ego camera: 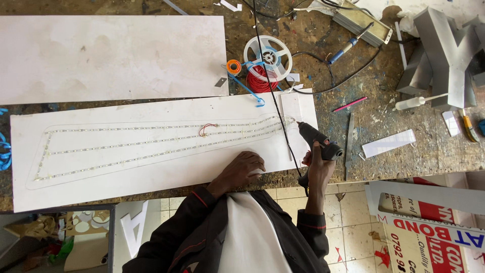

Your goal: The person uses a glue gun to secure a strip of lights onto a foam board and then aligns a large printed sign panel over the board.

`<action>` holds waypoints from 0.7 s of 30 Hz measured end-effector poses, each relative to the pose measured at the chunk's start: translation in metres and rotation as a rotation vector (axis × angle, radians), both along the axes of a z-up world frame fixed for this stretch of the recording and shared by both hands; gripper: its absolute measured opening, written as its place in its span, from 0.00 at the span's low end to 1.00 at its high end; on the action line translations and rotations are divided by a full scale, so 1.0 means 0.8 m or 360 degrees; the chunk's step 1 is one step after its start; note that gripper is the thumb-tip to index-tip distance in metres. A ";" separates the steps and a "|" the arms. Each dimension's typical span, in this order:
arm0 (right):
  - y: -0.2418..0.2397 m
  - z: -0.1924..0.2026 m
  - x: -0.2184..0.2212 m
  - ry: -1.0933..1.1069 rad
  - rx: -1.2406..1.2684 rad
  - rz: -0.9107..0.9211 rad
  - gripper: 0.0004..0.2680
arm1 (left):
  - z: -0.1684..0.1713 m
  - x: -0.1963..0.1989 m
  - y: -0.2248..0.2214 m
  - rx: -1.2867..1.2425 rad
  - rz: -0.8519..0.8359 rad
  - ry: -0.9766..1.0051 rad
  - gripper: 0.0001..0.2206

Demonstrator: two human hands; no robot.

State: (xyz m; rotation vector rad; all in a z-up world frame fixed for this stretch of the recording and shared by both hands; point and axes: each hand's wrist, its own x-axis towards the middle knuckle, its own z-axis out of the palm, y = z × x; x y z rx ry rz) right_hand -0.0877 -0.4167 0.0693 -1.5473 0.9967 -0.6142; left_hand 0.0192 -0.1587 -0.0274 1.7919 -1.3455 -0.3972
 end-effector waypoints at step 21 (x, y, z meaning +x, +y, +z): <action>0.032 0.096 0.007 0.0406 -0.0210 -0.0063 0.19 | 0.000 -0.001 -0.001 -0.0029 0.0046 0.0134 0.06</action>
